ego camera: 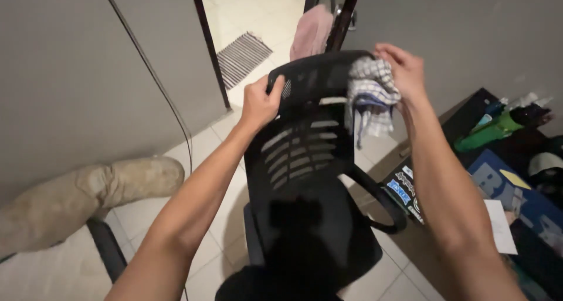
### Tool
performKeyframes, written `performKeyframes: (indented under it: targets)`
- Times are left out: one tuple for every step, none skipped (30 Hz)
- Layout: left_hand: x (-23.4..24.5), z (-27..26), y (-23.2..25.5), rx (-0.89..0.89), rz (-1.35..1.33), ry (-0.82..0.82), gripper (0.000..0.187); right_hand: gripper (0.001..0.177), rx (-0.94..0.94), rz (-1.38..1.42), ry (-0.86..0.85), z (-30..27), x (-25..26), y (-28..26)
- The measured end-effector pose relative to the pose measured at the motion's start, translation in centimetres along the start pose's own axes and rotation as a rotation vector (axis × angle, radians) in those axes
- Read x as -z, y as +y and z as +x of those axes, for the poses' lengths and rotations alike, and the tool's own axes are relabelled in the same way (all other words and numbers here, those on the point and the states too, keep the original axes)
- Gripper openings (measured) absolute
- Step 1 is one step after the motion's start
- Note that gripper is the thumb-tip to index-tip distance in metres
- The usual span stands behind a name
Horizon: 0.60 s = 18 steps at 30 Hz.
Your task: Wiping down and cleaning an office chair with a cloth and cleaning spray.
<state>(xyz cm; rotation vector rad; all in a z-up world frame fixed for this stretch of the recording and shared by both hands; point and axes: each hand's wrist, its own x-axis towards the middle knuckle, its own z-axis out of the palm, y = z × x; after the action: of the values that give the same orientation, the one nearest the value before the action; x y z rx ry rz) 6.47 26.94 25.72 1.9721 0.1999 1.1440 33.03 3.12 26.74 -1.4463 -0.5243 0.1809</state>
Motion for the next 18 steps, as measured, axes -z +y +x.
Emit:
performKeyframes:
  targets:
    - [-0.1,-0.4,-0.3,0.034,-0.001,0.011,0.033,0.024,0.069,-0.031,-0.069,-1.7,-1.4,-1.5]
    - [-0.3,-0.8,-0.6,0.067,-0.002,0.023,0.033,0.022,0.138,-0.061,-0.139,-3.3,-2.9,-2.9]
    - [-0.4,-0.9,-0.4,0.066,-0.01,0.02,0.033,0.022,0.139,-0.067,-0.133,-4.1,-3.6,-3.4]
    - [-0.4,-0.9,-0.2,0.109,0.015,0.0,0.035,0.022,0.243,-0.182,-0.127,-4.9,-4.4,-4.0]
    - [-0.1,-0.9,-0.1,0.154,0.047,-0.019,0.037,0.022,0.344,-0.291,-0.124,-5.7,-5.5,-4.4]
    - [0.2,-1.4,-0.1,0.154,0.047,-0.02,0.037,0.022,0.343,-0.29,-0.123,-7.1,-5.3,-3.7]
    - [0.9,-2.0,-0.3,0.147,0.055,-0.062,0.037,0.022,0.381,-0.341,-0.027,-8.7,-5.5,-2.8]
    - [1.6,-2.6,-0.5,0.141,0.062,-0.105,0.038,0.023,0.417,-0.392,0.07,-10.3,-5.7,-1.9]
    - [2.3,-3.7,-1.3,0.15,0.064,-0.108,0.038,0.023,0.408,-0.392,0.067,-11.6,-5.3,0.1]
    - [3.0,-4.8,-2.1,0.125,0.023,-0.144,0.036,0.027,0.289,-0.427,0.139,-12.7,-4.9,2.1]
    - [3.6,-5.9,-2.9,0.101,-0.02,-0.181,0.037,0.033,0.167,-0.462,0.21,-13.9,-4.4,4.1]
    - [3.7,-7.0,-3.9,0.111,-0.019,-0.185,0.037,0.033,0.157,-0.464,0.208,-14.4,-4.0,6.3]
    - [4.0,-8.3,-5.0,0.093,-0.01,-0.214,0.037,0.036,0.074,-0.434,0.244,-15.2,-3.8,8.7]
    - [4.4,-9.6,-6.1,0.076,-0.002,-0.243,0.039,0.038,-0.01,-0.403,0.28,-15.9,-3.6,11.0]
    - [4.3,-10.5,-6.9,0.084,0.0,-0.248,0.039,0.038,-0.02,-0.403,0.278,-16.2,-4.0,11.9]
    - [4.3,-11.4,-7.7,0.056,0.104,-0.271,0.041,0.04,-0.047,-0.437,0.32,-16.5,-4.5,12.8]
    - [4.1,-12.2,-8.5,0.026,0.205,-0.29,0.044,0.042,-0.07,-0.473,0.36,-16.5,-4.8,13.7]
    - [4.0,-12.3,-8.2,0.034,0.205,-0.292,0.044,0.042,-0.076,-0.476,0.357,-16.1,-5.5,13.8]
